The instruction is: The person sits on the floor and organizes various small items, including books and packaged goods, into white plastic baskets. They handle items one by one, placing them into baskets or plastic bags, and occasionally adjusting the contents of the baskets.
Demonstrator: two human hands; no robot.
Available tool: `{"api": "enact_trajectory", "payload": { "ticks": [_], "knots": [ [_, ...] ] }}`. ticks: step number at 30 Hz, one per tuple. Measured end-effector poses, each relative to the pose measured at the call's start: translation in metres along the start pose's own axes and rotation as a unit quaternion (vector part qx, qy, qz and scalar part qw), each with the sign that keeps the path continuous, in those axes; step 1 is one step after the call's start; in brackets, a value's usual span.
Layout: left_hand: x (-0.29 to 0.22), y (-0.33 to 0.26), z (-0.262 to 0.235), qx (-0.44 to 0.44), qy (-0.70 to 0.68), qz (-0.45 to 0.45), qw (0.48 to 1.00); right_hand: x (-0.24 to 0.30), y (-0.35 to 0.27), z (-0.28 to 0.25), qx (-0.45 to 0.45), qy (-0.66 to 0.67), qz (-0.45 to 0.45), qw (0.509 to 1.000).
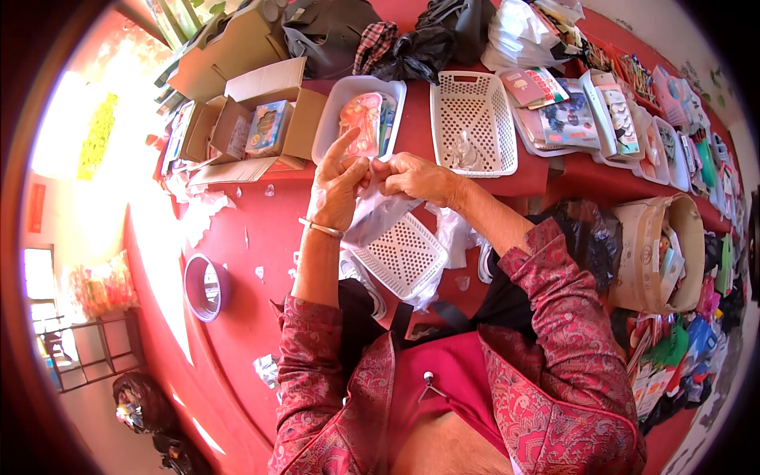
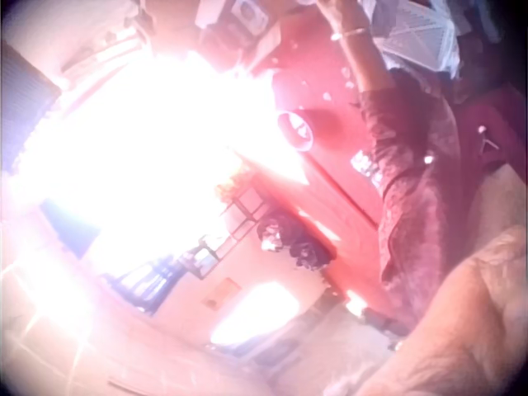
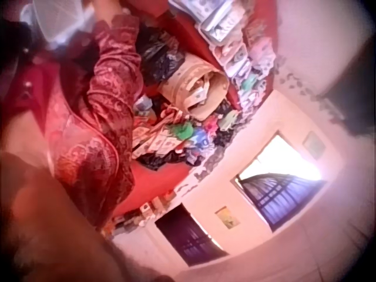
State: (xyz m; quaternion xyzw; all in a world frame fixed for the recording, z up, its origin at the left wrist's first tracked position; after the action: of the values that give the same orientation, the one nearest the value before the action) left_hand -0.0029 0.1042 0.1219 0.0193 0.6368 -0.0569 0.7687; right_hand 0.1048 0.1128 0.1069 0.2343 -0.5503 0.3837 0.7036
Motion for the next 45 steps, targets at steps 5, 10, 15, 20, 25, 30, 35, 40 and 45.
{"api": "enact_trajectory", "payload": {
  "ticks": [5,10,15,20,25,30,35,40,45],
  "knots": [
    [-0.009,0.002,0.014,0.011,0.068,0.056,0.996,-0.004,0.008,-0.006,-0.084,0.012,-0.111,0.990],
    [-0.042,-0.008,0.017,-0.021,0.383,0.116,0.916,-0.002,0.009,-0.010,-0.133,-0.078,-0.151,0.976],
    [-0.060,-0.018,-0.030,-0.199,0.232,0.118,0.945,0.014,-0.002,-0.015,-0.170,-0.141,-0.106,0.970],
    [-0.041,-0.019,-0.001,-0.095,0.494,0.158,0.849,0.022,-0.005,-0.014,-0.209,-0.140,-0.086,0.964],
    [-0.033,-0.020,0.021,-0.104,0.543,0.254,0.794,0.022,0.001,-0.022,-0.208,-0.212,-0.161,0.941],
    [-0.027,-0.015,0.020,-0.111,0.555,0.218,0.795,0.026,-0.005,-0.019,-0.237,-0.361,-0.227,0.873],
    [-0.015,-0.016,0.023,-0.113,0.575,0.229,0.777,0.019,-0.006,-0.029,-0.318,-0.227,-0.094,0.916],
    [-0.022,-0.022,0.027,-0.110,0.605,0.225,0.756,0.024,-0.006,-0.026,-0.283,-0.163,-0.099,0.940],
    [-0.041,-0.022,0.016,-0.111,0.535,0.222,0.807,0.035,-0.012,-0.019,-0.217,-0.012,-0.096,0.971]
  ]
}}
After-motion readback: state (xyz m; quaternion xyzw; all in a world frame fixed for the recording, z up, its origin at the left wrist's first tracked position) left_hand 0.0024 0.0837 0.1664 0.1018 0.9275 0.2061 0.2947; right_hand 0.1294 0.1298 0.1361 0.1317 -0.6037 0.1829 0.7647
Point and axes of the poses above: each hand's wrist, its own y-axis towards the middle knuckle, its own z-axis out of the palm, x = y × z, the point moved 6 cm from there along y, towards the middle knuckle, and after that the axes turned 8 degrees about y, right-handed, at the moved point
